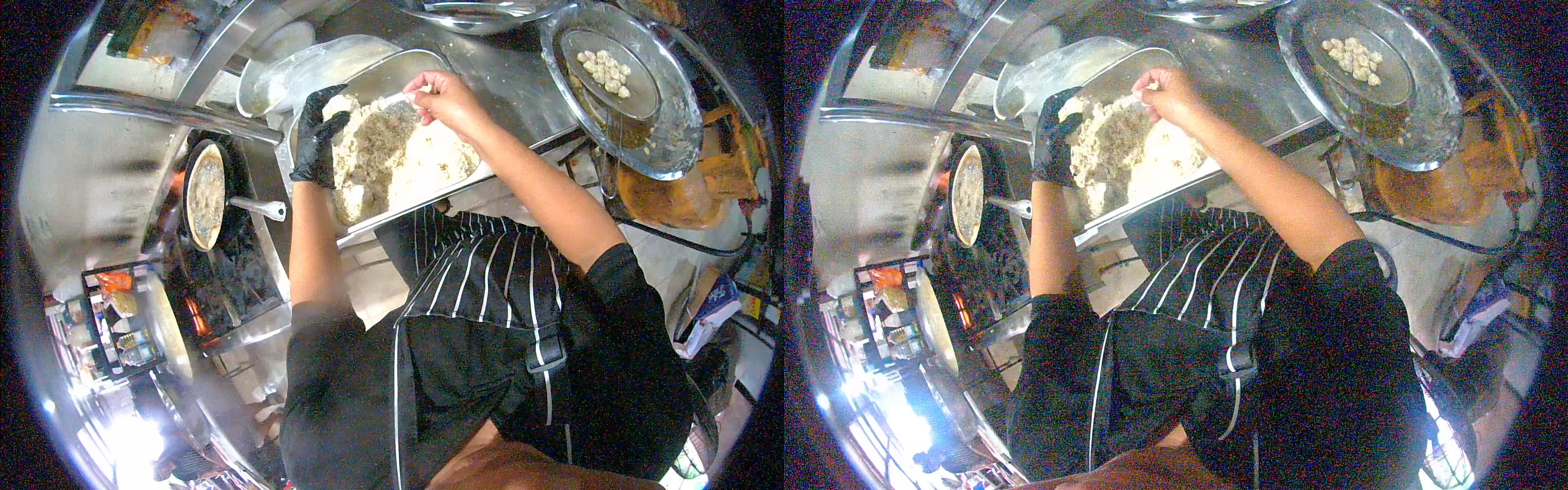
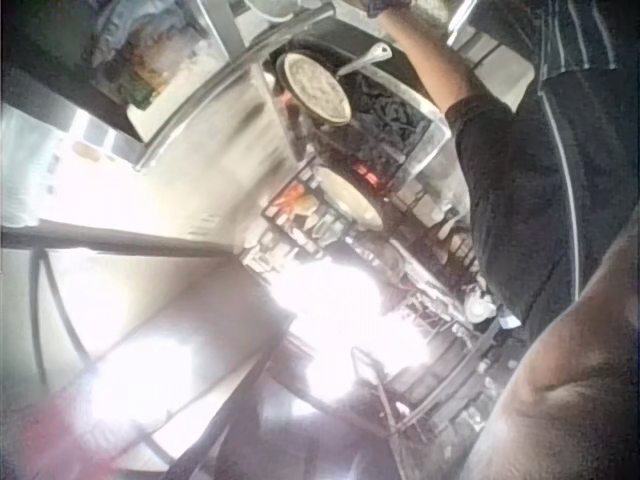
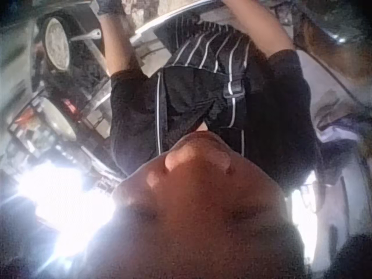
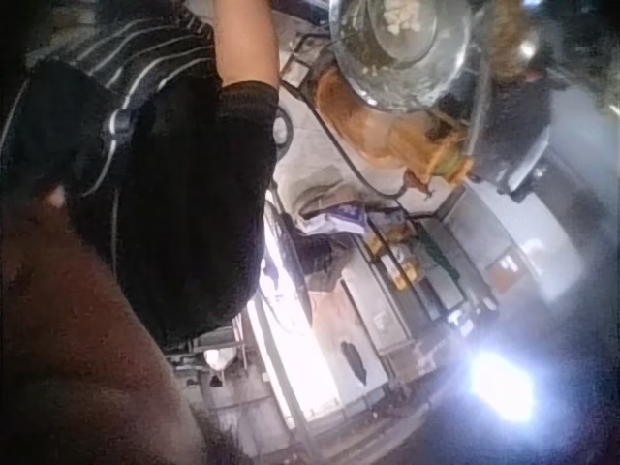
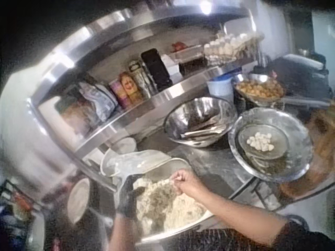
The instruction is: The person repeatedly scoops dough from a metal tray, rolls it into small balls between their hands, and places them on a metal plate. They then use a strainer to transfer the shaped dough balls into a pan of hot oil on the stove.
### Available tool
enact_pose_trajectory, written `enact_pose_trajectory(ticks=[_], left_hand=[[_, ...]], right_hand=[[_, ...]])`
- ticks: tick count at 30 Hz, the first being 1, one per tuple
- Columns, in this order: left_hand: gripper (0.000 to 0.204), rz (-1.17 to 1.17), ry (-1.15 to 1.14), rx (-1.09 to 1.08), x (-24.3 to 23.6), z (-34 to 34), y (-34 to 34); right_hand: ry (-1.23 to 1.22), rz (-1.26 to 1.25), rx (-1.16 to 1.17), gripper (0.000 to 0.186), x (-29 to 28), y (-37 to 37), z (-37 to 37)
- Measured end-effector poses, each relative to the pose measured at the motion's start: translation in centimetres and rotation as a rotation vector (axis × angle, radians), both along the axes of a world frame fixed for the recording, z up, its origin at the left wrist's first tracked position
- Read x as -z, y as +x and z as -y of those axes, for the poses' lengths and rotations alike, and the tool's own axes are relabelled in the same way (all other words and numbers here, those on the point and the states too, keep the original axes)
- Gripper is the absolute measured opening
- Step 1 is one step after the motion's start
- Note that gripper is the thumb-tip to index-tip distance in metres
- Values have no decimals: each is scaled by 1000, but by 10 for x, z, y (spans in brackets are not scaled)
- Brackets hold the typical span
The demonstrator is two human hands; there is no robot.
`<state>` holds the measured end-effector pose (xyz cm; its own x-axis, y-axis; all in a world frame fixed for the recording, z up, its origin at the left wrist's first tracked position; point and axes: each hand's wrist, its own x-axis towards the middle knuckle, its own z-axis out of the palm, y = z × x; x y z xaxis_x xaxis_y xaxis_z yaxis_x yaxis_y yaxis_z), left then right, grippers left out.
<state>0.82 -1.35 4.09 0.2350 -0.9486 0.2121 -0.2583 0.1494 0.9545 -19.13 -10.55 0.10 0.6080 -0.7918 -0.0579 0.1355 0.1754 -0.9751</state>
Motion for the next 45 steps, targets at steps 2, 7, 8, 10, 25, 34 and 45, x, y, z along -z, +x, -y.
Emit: enact_pose_trajectory(ticks=[2, 7, 8, 10, 25, 34, 45], left_hand=[[45, -96, 41, -72, 1, 2, -10], [44, 134, 52, -9, 12, 9, -15], [43, 337, 11, 16, 17, 11, -13], [41, 353, 102, 30, 25, 9, -9], [42, 649, 55, 15, 40, 13, 0], [46, 619, 16, -21, 39, 16, -4], [47, 606, 99, -8, 32, 15, -16]], right_hand=[[-6, 28, -8, 10, 13, 4, 4], [148, 18, -94, 22, 4, -1, -1], [164, -16, -61, 24, 0, -1, -1], [197, -81, 11, 32, -8, -2, -2], [7, 113, -77, 7, 2, 5, 0], [99, -139, 11, 39, -24, 1, -4], [-9, 67, 176, 43, -7, 2, 2]])
